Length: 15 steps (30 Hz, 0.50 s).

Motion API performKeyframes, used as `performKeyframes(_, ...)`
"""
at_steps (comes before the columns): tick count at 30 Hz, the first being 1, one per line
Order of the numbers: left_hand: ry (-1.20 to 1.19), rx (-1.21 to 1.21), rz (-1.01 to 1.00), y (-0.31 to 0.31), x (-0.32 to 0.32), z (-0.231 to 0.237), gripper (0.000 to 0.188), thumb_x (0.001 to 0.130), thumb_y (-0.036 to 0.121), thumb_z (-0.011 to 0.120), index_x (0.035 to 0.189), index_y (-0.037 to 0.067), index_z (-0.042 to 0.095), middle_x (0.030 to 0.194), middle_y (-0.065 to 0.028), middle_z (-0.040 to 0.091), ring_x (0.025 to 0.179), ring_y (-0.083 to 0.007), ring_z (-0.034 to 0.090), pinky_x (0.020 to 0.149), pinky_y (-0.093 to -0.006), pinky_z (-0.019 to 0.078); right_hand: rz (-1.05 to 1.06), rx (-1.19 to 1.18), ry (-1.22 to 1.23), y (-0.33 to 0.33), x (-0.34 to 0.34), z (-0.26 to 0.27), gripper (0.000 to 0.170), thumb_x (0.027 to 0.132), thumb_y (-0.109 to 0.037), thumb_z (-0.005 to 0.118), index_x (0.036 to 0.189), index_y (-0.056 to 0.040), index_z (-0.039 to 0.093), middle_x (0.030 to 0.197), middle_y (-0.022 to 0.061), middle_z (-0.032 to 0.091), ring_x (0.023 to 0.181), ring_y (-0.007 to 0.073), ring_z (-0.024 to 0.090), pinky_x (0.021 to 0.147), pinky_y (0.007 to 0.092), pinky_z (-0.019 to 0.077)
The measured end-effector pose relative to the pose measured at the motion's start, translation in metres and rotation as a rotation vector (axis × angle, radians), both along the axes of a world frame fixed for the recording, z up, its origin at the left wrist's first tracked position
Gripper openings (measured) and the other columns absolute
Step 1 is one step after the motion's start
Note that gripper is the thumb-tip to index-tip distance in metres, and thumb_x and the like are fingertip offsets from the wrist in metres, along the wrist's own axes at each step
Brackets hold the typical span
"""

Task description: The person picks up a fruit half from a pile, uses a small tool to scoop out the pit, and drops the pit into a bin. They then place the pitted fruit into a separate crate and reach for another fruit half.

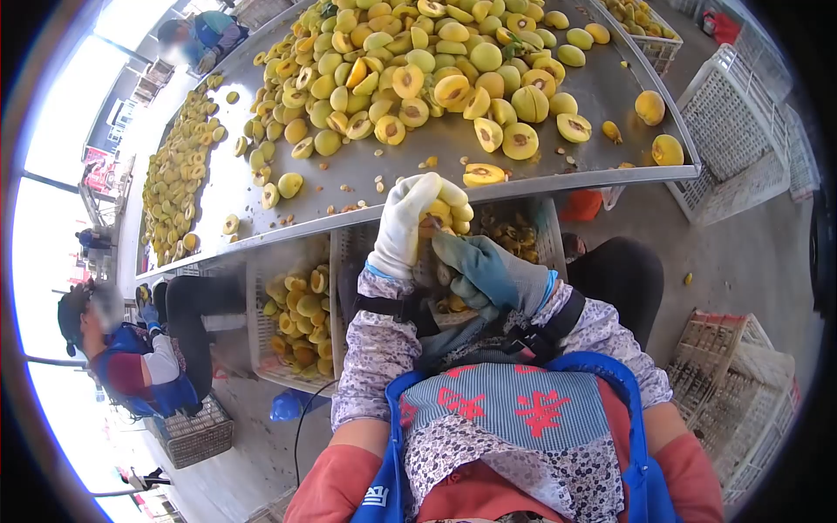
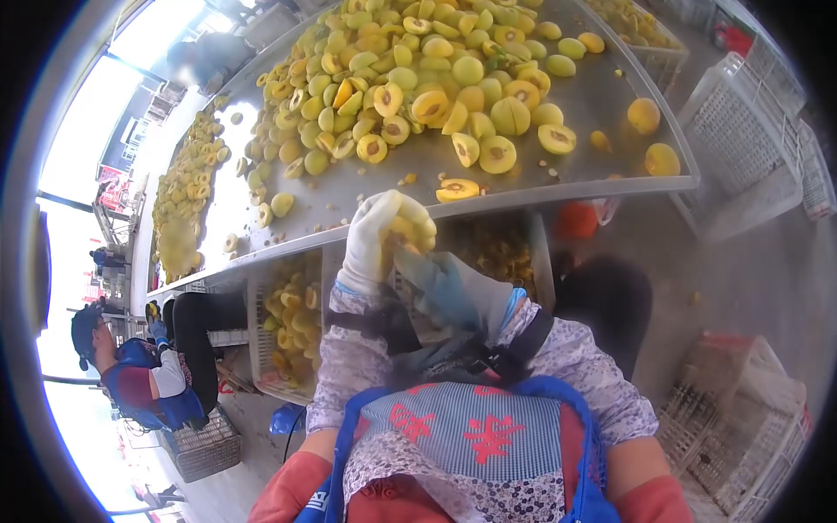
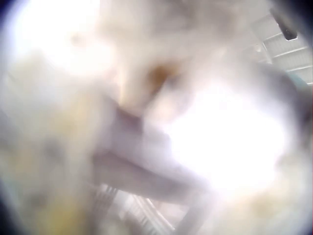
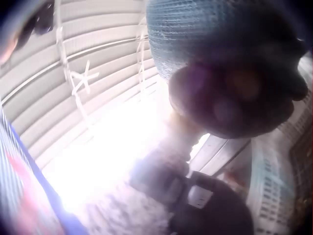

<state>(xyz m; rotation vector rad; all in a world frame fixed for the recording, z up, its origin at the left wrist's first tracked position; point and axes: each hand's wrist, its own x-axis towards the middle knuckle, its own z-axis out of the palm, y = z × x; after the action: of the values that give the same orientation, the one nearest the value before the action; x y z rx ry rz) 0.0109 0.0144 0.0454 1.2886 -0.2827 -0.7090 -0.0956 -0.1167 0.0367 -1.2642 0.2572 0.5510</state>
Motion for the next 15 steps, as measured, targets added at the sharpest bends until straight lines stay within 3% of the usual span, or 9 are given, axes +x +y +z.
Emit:
performKeyframes(1, 0.002, 0.0, -0.001, 0.0, 0.0, -0.001, 0.037, 0.095, 0.033, 0.056, 0.085, 0.0, 0.071, 0.076, -0.0127, 0.07, 0.064, -0.0189, 0.066, 0.059, -0.0287, 0.0519, 0.029, 0.234, 0.19, -0.003, 0.0, 0.0, 0.054, 0.104, -0.048, 0.046, 0.094, 0.001, 0.067, 0.066, 0.0041, 0.06, 0.062, 0.0195, 0.059, 0.057, 0.0345, 0.0487)
performKeyframes(4, -0.054, 0.034, -0.033, -0.003, 0.002, 0.0, 0.039, 0.095, 0.034, 0.055, 0.085, 0.0, 0.071, 0.076, -0.0118, 0.07, 0.063, -0.0184, 0.066, 0.06, -0.0279, 0.0519, 0.07, 0.362, 0.184, -0.007, -0.003, 0.0, 0.053, 0.1, -0.056, 0.049, 0.085, -0.0073, 0.065, 0.062, -0.003, 0.052, 0.052, 0.0096, 0.049, 0.048, 0.026, 0.0395)
performKeyframes(5, -0.05, 0.033, -0.034, -0.005, 0.001, 0.002, 0.039, 0.095, 0.034, 0.055, 0.085, 0.0, 0.071, 0.076, -0.0118, 0.07, 0.063, -0.0184, 0.066, 0.06, -0.0279, 0.0519, 0.069, 0.361, 0.187, -0.003, -0.004, -0.001, 0.053, 0.1, -0.056, 0.049, 0.085, -0.0073, 0.065, 0.062, -0.003, 0.052, 0.052, 0.0096, 0.049, 0.048, 0.026, 0.0395)
performKeyframes(7, -0.155, 0.306, -0.046, -0.011, -0.003, 0.01, 0.039, 0.097, 0.034, 0.052, 0.086, 0.0, 0.067, 0.076, -0.0138, 0.067, 0.065, -0.0221, 0.065, 0.059, -0.0275, 0.0506, -0.056, -0.073, -0.119, 0.006, -0.005, -0.002, 0.05, 0.098, -0.061, 0.051, 0.08, -0.014, 0.059, 0.056, -0.0065, 0.042, 0.043, 0.0041, 0.033, 0.044, 0.0206, 0.0304)
performKeyframes(9, -0.17, 0.28, -0.063, -0.011, -0.002, -0.004, 0.04, 0.098, 0.036, 0.053, 0.087, 0.0, 0.067, 0.078, -0.0135, 0.067, 0.064, -0.0223, 0.065, 0.059, -0.0286, 0.0514, 0.011, 0.071, 0.049, -0.003, -0.007, 0.001, 0.05, 0.098, -0.06, 0.05, 0.083, -0.0135, 0.059, 0.059, -0.0061, 0.042, 0.045, 0.0046, 0.034, 0.044, 0.0214, 0.0318)
performKeyframes(10, -0.092, 0.065, -0.009, -0.012, -0.004, -0.01, 0.042, 0.098, 0.038, 0.054, 0.088, 0.001, 0.068, 0.078, -0.0127, 0.068, 0.065, -0.0215, 0.066, 0.059, -0.0298, 0.0528, 0.076, 0.222, 0.211, -0.007, -0.008, 0.003, 0.05, 0.098, -0.06, 0.05, 0.086, -0.013, 0.058, 0.061, -0.0058, 0.041, 0.046, 0.005, 0.035, 0.045, 0.0223, 0.0332)
performKeyframes(12, 0.025, -0.281, 0.111, -0.014, -0.017, -0.016, 0.04, 0.099, 0.041, 0.055, 0.098, 0.003, 0.065, 0.084, -0.0127, 0.068, 0.07, -0.0235, 0.067, 0.059, -0.033, 0.0552, 0.144, 0.434, 0.184, -0.006, -0.008, -0.01, 0.05, 0.098, -0.061, 0.05, 0.088, -0.0129, 0.057, 0.061, -0.0055, 0.041, 0.047, 0.0053, 0.035, 0.045, 0.0223, 0.0336)
performKeyframes(13, 0.021, -0.283, 0.109, -0.017, -0.017, -0.016, 0.04, 0.099, 0.041, 0.055, 0.098, 0.003, 0.065, 0.084, -0.0127, 0.068, 0.07, -0.0235, 0.067, 0.059, -0.033, 0.0552, 0.218, 0.647, 0.154, -0.006, -0.007, -0.015, 0.051, 0.098, -0.062, 0.05, 0.09, -0.0127, 0.057, 0.061, -0.0051, 0.04, 0.047, 0.0055, 0.036, 0.045, 0.0223, 0.0341)
performKeyframes(15, 0.21, -0.313, 0.382, -0.019, -0.017, -0.016, 0.038, 0.1, 0.042, 0.054, 0.103, 0.004, 0.063, 0.088, -0.0129, 0.067, 0.074, -0.0253, 0.067, 0.06, -0.034, 0.0558, 0.179, 0.569, 0.093, -0.004, -0.014, -0.018, 0.052, 0.097, -0.063, 0.049, 0.091, -0.0128, 0.056, 0.061, -0.0059, 0.039, 0.047, 0.0052, 0.036, 0.045, 0.0218, 0.0336)
